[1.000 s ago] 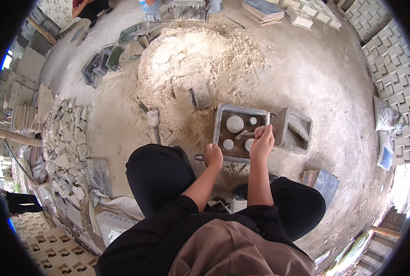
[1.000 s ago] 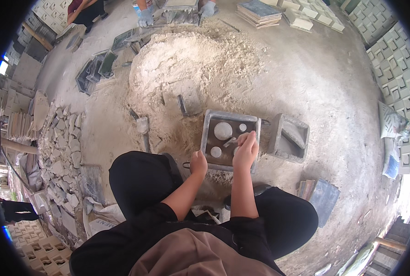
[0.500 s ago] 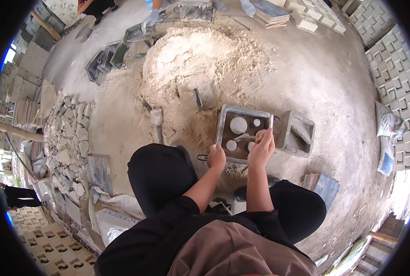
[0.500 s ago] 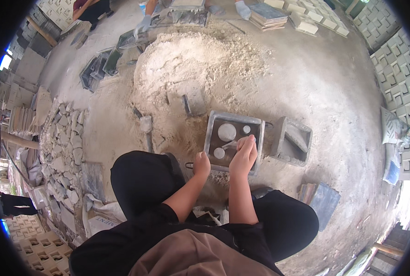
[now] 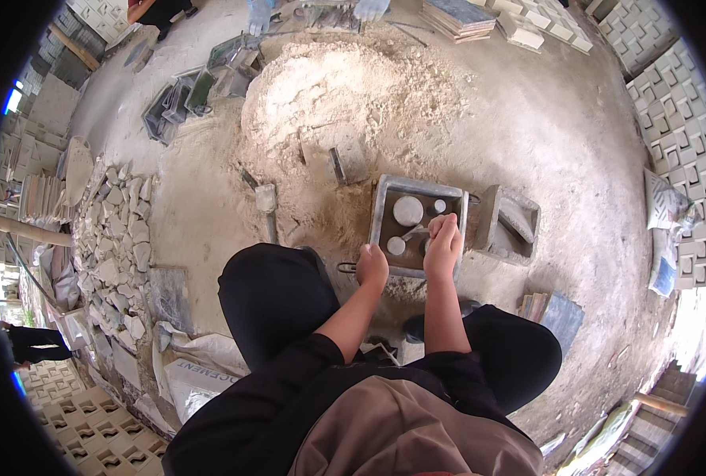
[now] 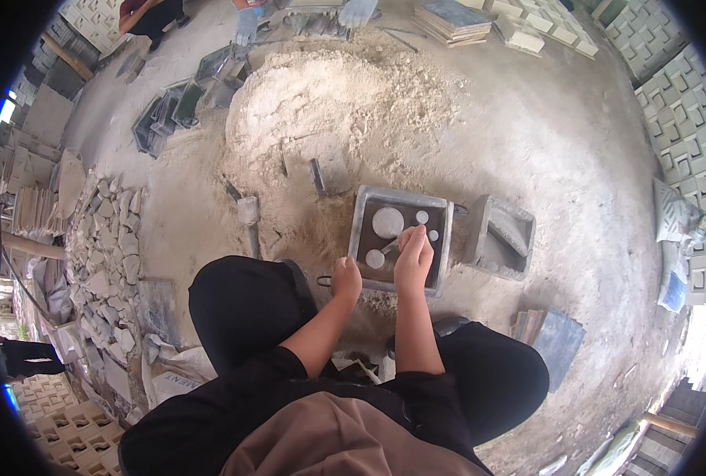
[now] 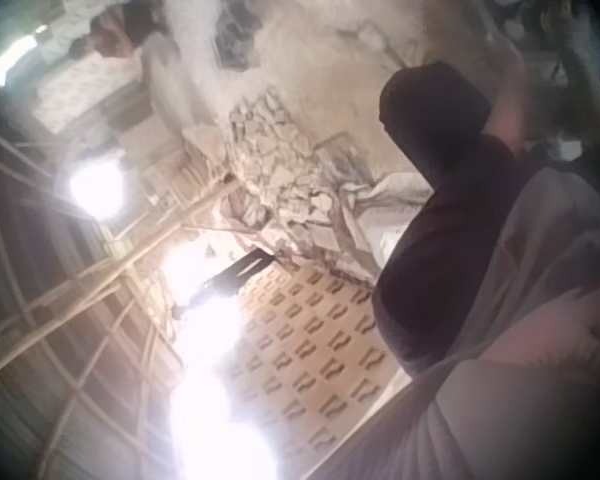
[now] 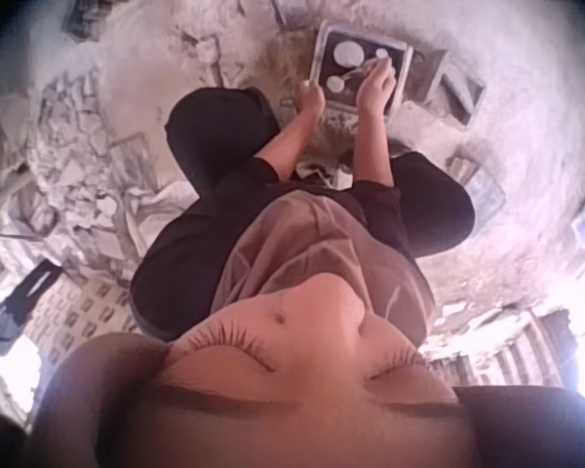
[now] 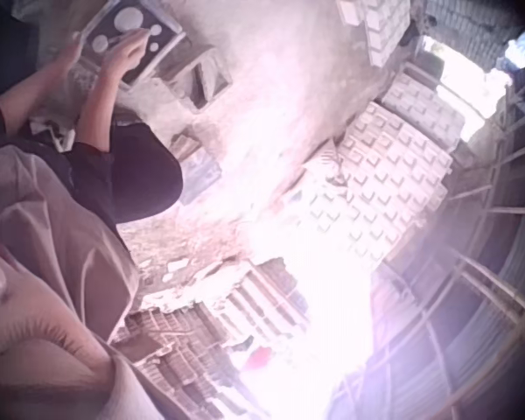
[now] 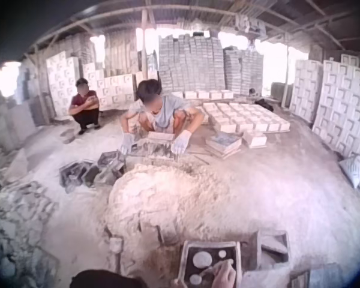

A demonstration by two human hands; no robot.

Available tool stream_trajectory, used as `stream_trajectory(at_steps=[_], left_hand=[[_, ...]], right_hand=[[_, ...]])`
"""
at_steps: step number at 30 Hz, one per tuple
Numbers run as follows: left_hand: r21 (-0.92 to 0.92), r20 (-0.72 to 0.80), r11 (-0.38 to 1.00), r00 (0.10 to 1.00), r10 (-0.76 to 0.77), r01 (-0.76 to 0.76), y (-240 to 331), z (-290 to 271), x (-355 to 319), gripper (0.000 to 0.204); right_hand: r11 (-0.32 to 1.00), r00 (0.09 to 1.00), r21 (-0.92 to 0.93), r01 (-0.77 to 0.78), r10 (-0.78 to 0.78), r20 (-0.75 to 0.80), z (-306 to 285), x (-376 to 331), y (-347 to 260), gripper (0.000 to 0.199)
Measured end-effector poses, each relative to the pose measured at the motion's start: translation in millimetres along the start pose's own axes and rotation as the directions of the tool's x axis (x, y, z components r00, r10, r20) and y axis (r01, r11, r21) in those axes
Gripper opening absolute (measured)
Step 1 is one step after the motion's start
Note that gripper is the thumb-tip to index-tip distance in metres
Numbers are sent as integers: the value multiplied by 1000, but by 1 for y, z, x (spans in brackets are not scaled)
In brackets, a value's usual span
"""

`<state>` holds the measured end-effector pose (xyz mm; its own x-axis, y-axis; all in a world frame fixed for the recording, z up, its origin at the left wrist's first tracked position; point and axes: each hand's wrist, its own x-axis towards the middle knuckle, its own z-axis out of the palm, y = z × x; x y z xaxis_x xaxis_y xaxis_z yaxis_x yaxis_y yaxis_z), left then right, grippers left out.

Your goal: The person uses a metal tool to smooth the surface of wet concrete inside a square mold on the ground.

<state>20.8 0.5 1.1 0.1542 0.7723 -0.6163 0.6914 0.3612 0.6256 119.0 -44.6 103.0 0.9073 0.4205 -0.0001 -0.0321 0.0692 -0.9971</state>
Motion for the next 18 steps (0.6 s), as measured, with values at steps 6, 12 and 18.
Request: stream_trajectory(at_steps=[6, 12, 18], left_hand=[[0, -18, 1000, 1000, -3, 3, -2, -3, 3, 46], [-2, -7, 1000, 1000, -25, 25, 1, -1, 1, 47], [-23, -13, 1000, 1000, 6, -7, -4, -2, 3, 48]], right_hand=[[997, 1000, 81, 3, -3, -4, -1, -3, -14, 44], [1000, 1000, 12, 7, -7, 26, -3, -3, -2, 44], [997, 999, -70, -44, 46, 19, 0, -2, -13, 42]])
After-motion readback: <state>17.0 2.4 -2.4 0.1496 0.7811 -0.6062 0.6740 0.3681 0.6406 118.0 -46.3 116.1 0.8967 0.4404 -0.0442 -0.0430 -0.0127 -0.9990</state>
